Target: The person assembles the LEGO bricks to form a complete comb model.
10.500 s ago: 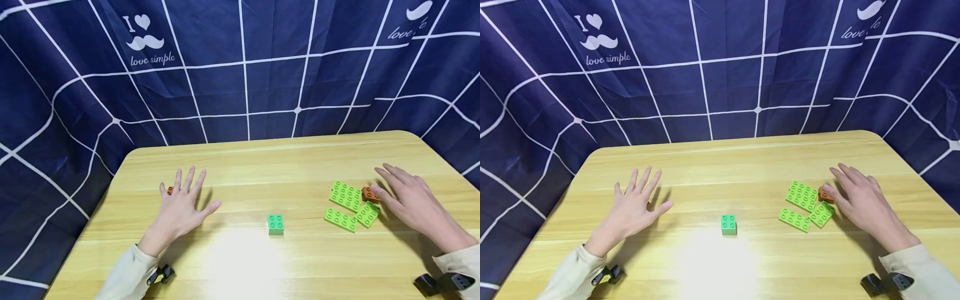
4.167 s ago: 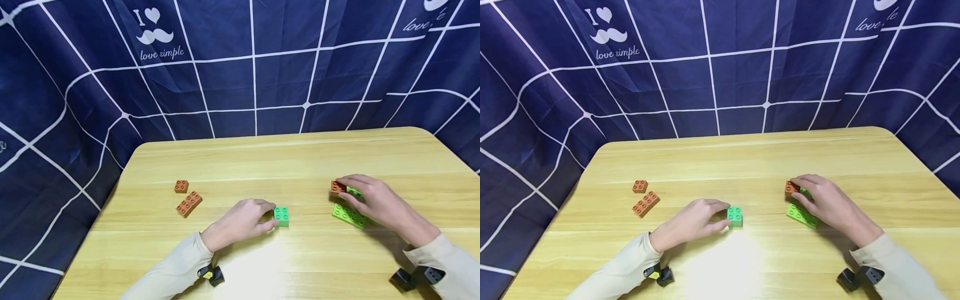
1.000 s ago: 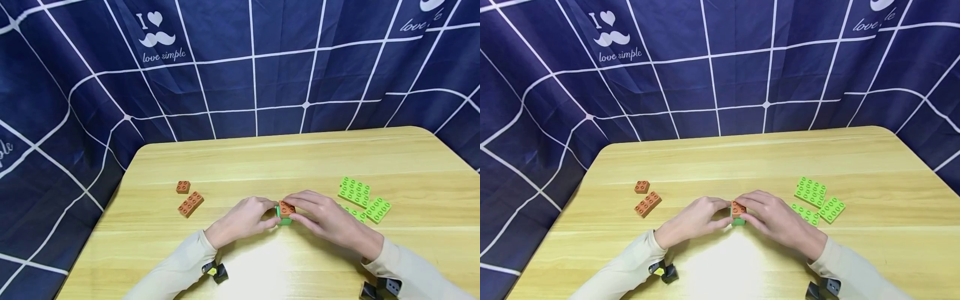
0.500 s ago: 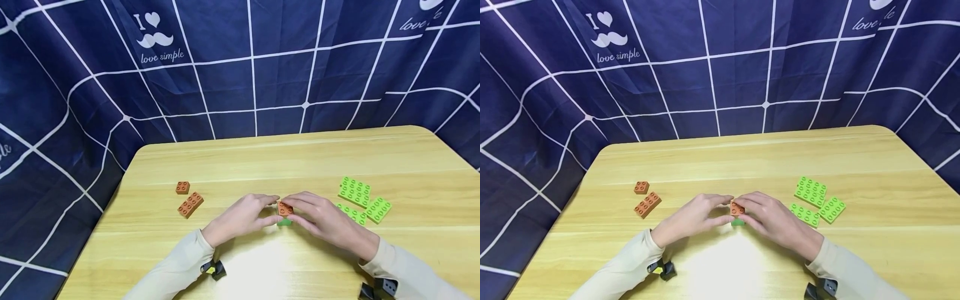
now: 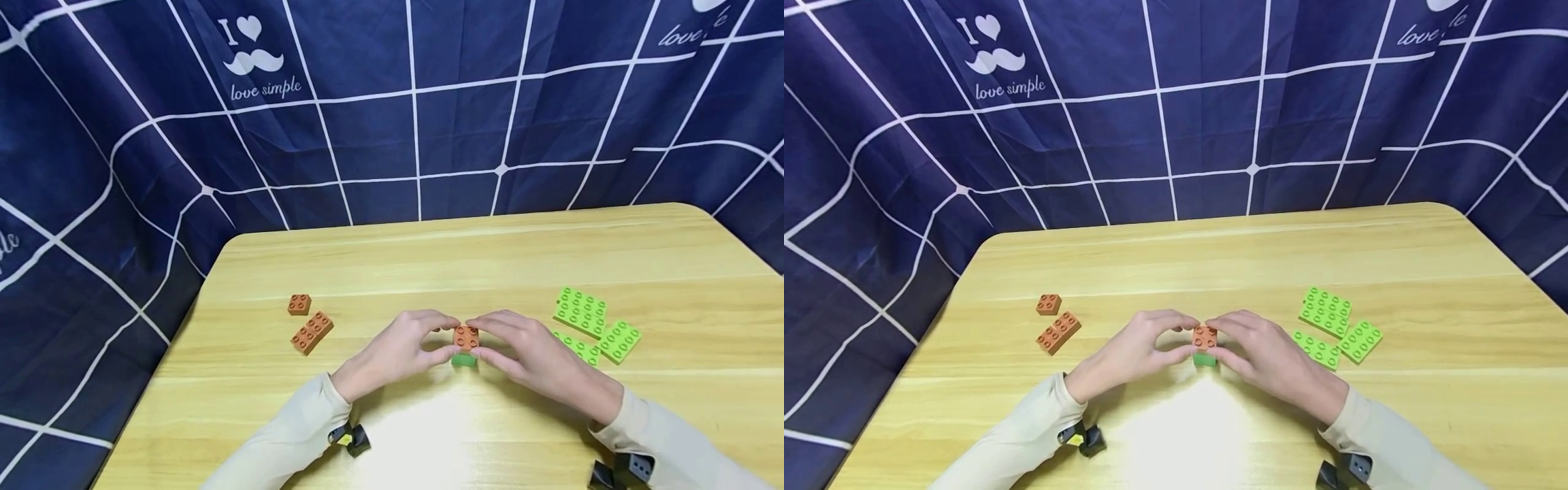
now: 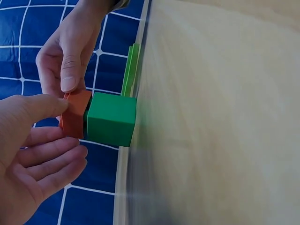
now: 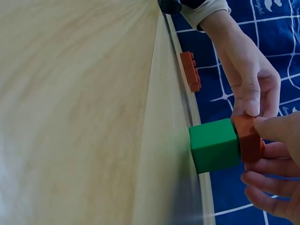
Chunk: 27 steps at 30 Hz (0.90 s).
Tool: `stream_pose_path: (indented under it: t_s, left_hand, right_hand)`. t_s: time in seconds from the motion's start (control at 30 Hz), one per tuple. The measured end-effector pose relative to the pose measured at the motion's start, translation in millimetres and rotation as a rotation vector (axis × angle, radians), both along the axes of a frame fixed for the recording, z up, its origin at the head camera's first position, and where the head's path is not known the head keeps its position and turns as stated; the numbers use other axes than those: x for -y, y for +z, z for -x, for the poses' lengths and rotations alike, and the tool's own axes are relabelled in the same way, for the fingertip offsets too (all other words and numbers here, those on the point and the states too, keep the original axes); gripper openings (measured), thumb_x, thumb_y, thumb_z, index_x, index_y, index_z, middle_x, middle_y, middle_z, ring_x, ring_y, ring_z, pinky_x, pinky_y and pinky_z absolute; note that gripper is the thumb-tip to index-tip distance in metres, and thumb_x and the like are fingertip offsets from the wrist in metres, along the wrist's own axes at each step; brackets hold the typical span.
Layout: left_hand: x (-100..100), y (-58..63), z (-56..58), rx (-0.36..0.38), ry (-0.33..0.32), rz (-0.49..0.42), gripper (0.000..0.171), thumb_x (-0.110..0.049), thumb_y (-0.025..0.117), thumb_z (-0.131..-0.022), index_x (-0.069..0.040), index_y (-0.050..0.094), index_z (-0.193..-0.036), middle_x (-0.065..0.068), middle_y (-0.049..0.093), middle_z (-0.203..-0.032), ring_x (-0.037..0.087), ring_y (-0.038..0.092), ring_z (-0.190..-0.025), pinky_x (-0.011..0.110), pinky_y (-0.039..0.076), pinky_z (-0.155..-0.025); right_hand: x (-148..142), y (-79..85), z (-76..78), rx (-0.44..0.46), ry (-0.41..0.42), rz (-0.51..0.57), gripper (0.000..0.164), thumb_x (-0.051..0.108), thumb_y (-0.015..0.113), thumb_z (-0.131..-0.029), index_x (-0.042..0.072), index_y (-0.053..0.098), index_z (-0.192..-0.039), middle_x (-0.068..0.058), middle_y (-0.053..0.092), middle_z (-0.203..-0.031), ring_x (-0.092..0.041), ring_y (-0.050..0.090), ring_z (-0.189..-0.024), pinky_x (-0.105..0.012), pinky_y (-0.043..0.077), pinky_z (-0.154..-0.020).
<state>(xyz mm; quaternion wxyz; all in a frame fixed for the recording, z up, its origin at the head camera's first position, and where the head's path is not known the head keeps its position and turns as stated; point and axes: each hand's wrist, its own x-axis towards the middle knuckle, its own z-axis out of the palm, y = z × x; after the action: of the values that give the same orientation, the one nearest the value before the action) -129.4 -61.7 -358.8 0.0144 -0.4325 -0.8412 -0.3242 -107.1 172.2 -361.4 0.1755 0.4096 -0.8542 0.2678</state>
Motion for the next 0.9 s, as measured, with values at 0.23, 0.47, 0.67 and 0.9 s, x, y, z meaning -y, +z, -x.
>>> stream_pose_path:
  t_s: [0.23, 0.47, 0.67, 0.9]
  left_hand:
    - [-1.9, -3.3, 1.2, 0.068, 0.038, -0.071, 0.033, -0.018, 0.074, -0.086, -0.001, 0.068, -0.113, 0.009, 0.07, -0.107, 0.018, 0.066, -0.095, 0.014, 0.049, -0.087]
    - [-2.7, -4.1, 3.0, 0.131, 0.054, -0.097, 0.031, -0.018, 0.077, -0.083, -0.002, 0.07, -0.109, 0.007, 0.071, -0.103, 0.021, 0.067, -0.092, 0.016, 0.05, -0.086]
    - [-2.7, -3.8, 6.9, 0.159, 0.035, -0.094, 0.03, -0.021, 0.076, -0.084, -0.003, 0.071, -0.107, 0.006, 0.072, -0.102, 0.018, 0.067, -0.091, 0.016, 0.05, -0.085]
    - [-0.7, -4.1, 9.8, 0.166, 0.011, -0.086, 0.029, -0.02, 0.076, -0.084, -0.003, 0.071, -0.108, 0.006, 0.072, -0.102, 0.018, 0.067, -0.091, 0.016, 0.05, -0.085]
  right_hand:
    - [1.0, 0.6, 0.9, 0.047, -0.02, -0.008, 0.032, 0.013, 0.076, -0.082, 0.001, 0.068, -0.111, -0.008, 0.069, -0.106, -0.022, 0.067, -0.096, -0.037, 0.058, -0.081]
    - [2.2, 1.6, 1.9, 0.061, -0.029, -0.042, 0.029, 0.015, 0.075, -0.084, 0.004, 0.068, -0.11, -0.005, 0.069, -0.106, -0.02, 0.066, -0.098, -0.037, 0.057, -0.082]
    - [2.1, 3.1, 2.0, 0.057, -0.043, -0.078, 0.027, 0.017, 0.073, -0.086, 0.006, 0.068, -0.11, -0.005, 0.068, -0.107, -0.02, 0.065, -0.099, -0.037, 0.057, -0.083]
    - [3.5, 3.9, 1.5, 0.048, -0.046, -0.089, 0.028, 0.018, 0.073, -0.085, 0.005, 0.068, -0.11, -0.007, 0.069, -0.106, -0.021, 0.066, -0.098, -0.038, 0.057, -0.083]
